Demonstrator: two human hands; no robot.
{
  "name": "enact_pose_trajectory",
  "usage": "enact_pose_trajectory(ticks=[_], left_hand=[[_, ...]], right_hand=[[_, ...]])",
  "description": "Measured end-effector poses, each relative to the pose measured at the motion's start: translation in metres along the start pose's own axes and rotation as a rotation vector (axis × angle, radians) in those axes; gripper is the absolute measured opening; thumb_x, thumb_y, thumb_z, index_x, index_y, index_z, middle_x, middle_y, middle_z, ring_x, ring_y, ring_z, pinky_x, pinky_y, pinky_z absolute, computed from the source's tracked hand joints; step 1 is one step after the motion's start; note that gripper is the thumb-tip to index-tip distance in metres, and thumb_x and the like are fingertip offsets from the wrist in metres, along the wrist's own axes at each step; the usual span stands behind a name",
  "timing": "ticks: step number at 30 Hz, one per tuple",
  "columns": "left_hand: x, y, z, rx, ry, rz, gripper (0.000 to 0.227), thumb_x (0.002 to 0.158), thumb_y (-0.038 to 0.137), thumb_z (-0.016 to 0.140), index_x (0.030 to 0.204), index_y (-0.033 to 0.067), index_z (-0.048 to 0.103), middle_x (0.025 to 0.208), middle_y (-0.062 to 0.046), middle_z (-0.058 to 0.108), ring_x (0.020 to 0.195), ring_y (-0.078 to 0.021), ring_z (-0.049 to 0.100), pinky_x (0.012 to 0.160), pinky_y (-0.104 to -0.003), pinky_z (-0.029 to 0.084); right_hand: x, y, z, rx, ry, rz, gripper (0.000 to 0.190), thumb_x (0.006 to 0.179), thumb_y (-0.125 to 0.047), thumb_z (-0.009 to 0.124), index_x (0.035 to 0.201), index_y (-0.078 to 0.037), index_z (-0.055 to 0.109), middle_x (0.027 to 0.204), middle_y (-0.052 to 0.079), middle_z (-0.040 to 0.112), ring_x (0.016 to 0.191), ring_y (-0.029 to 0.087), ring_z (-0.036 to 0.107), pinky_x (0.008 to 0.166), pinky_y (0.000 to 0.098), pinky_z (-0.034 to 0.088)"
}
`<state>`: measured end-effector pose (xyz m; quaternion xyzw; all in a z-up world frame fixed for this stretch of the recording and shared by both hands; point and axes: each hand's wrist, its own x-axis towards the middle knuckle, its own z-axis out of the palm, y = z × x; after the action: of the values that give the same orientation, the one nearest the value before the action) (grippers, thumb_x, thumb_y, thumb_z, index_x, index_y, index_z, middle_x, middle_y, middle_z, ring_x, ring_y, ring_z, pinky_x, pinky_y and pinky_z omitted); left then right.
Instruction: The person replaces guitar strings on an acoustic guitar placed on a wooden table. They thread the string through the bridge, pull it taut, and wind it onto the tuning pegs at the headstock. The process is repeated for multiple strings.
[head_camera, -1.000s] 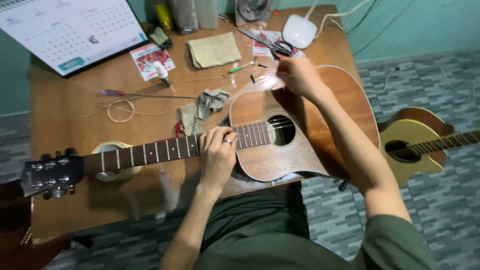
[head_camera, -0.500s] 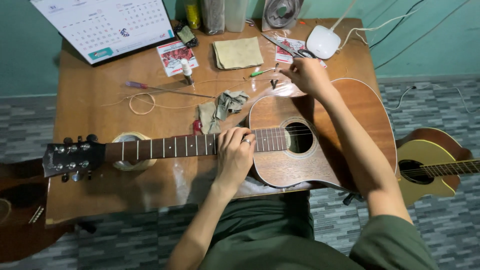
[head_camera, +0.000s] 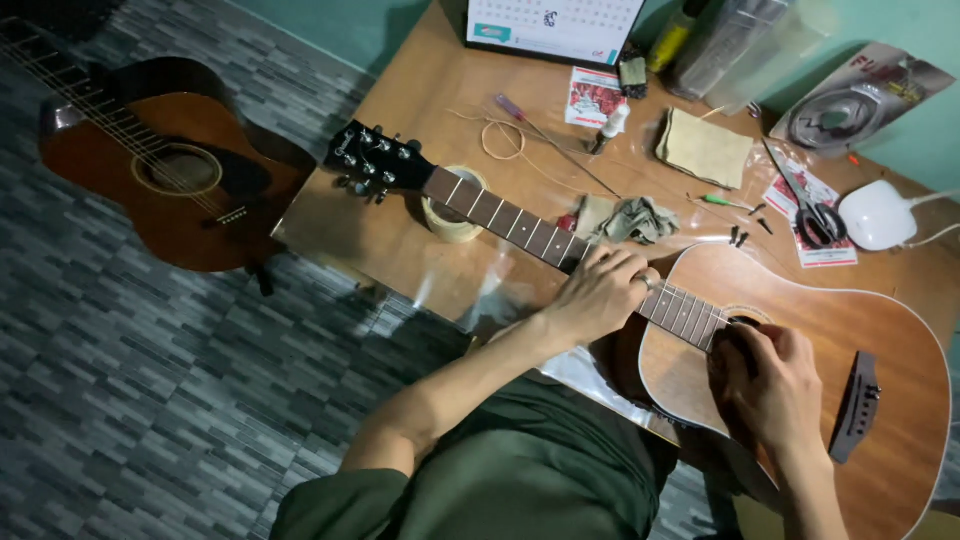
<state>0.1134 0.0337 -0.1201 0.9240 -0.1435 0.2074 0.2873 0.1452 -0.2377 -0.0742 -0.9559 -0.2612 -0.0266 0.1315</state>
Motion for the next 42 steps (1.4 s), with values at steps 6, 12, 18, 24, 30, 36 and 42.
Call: enact_pose_trajectory(ticks=[6,12,18,24,30,36,42], left_hand=[[-0.008,0.003,0.008,-0.169,0.042,0.201,0.021,0.088,-0.014,0.063,0.102,-0.0019,0.073,0.102,-0.017,0.074,0.056,-0.0184,0.064,0.045,-0.027,0.051],[-0.019,0.009,-0.033,-0.235,0.084,0.219,0.014,0.094,0.013,0.073,0.104,0.004,0.071,0.093,-0.007,0.067,0.073,-0.0205,0.071,0.066,-0.031,0.064],[-0.076,-0.079,-0.143,0.092,0.188,-0.135,0.007,0.091,0.012,0.079,0.084,0.0105,0.08,0.084,-0.006,0.079,0.091,-0.0287,0.066,0.089,-0.044,0.043],[-0.142,-0.203,-0.221,0.365,0.387,-0.606,0.019,0.107,0.01,0.055,0.101,0.0027,0.071,0.107,-0.015,0.072,0.101,-0.0265,0.066,0.094,-0.041,0.049],[-0.136,-0.239,-0.269,0.008,0.069,-0.875,0.04,0.091,-0.013,0.042,0.11,0.002,0.073,0.125,-0.016,0.065,0.118,-0.033,0.06,0.099,-0.044,0.054],[-0.126,-0.234,-0.267,-0.058,0.15,-0.879,0.019,0.087,0.005,0.062,0.09,0.0035,0.08,0.081,-0.009,0.077,0.078,-0.018,0.072,0.082,-0.031,0.061],[-0.128,-0.239,-0.25,-0.335,0.6,-1.046,0.014,0.083,0.004,0.081,0.09,0.0104,0.072,0.089,-0.006,0.079,0.084,-0.0137,0.077,0.078,-0.024,0.064]], right_hand=[[-0.001,-0.009,-0.012,-0.154,0.432,-0.38,0.062,0.095,-0.029,0.082,0.139,0.003,0.054,0.144,0.031,0.052,0.126,0.047,0.054,0.102,0.0569,0.046],[0.026,-0.046,0.024,0.195,0.051,-0.601,0.027,0.099,0.001,0.061,0.124,-0.005,0.067,0.071,0.005,0.06,0.059,0.022,0.055,0.066,0.0369,0.044],[-0.009,-0.087,-0.045,0.304,0.014,-0.158,0.018,0.102,-0.01,0.062,0.11,-0.005,0.077,0.095,0.009,0.079,0.072,0.022,0.072,0.077,0.0354,0.052],[-0.034,-0.082,-0.053,0.347,-0.178,-0.327,0.025,0.091,-0.018,0.065,0.114,-0.013,0.076,0.09,-0.002,0.083,0.061,0.008,0.075,0.065,0.0256,0.057],[-0.078,-0.086,0.043,-0.071,-0.686,-0.449,0.045,0.084,-0.031,0.062,0.128,-0.031,0.064,0.111,-0.006,0.075,0.074,0.03,0.078,0.062,0.0479,0.06],[-0.045,-0.141,0.054,0.054,-1.004,-0.471,0.009,0.088,-0.015,0.057,0.087,-0.02,0.064,0.076,0.006,0.073,0.07,0.038,0.066,0.061,0.0496,0.048],[0.039,-0.242,0.033,0.324,-0.719,-0.474,0.024,0.093,-0.029,0.066,0.107,-0.01,0.069,0.111,0.017,0.073,0.099,0.037,0.067,0.09,0.0443,0.051]])
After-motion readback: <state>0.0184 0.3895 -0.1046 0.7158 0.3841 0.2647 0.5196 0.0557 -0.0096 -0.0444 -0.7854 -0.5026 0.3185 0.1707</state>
